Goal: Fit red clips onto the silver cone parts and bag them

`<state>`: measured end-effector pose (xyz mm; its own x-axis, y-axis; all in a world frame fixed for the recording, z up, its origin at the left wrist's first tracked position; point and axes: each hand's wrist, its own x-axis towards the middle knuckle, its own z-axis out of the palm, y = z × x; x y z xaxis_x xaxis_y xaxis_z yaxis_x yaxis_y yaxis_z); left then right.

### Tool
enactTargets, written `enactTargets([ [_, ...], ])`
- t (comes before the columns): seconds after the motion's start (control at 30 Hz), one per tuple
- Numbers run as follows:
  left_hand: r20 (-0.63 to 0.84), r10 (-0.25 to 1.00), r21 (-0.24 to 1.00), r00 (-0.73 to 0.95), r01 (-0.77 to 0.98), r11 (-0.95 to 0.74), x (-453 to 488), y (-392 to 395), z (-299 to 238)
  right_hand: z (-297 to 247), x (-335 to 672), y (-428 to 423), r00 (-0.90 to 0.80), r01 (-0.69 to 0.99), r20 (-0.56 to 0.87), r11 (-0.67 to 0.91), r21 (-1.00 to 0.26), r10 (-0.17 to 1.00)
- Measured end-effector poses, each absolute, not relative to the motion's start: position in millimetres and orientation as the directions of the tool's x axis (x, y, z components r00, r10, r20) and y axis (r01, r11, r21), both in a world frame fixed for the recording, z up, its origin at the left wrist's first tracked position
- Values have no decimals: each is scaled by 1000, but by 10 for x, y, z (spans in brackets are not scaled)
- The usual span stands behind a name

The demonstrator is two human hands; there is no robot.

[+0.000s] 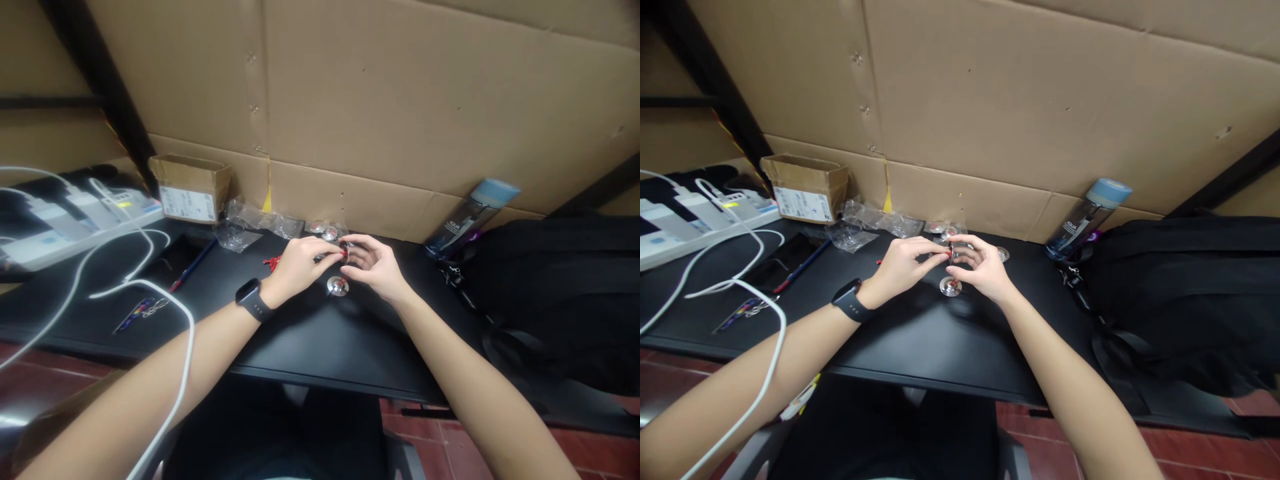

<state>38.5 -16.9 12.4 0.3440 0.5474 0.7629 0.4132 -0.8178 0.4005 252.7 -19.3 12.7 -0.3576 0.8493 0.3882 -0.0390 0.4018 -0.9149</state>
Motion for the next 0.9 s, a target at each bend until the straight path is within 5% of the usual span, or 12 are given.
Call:
enactTargets([
  [0.2, 688, 672, 576, 274, 358, -735, 402, -211, 148, 125, 2524, -194, -367, -15, 387, 410, -912, 846],
  [0.43, 579, 783, 786, 229, 102, -610, 457, -166, 43, 115, 2528, -187, -391, -7, 409, 442, -897, 825],
  [0.9, 582, 792, 793, 184, 90, -603, 460, -167, 40, 128, 2507, -198, -386, 46, 452, 506, -861, 804],
])
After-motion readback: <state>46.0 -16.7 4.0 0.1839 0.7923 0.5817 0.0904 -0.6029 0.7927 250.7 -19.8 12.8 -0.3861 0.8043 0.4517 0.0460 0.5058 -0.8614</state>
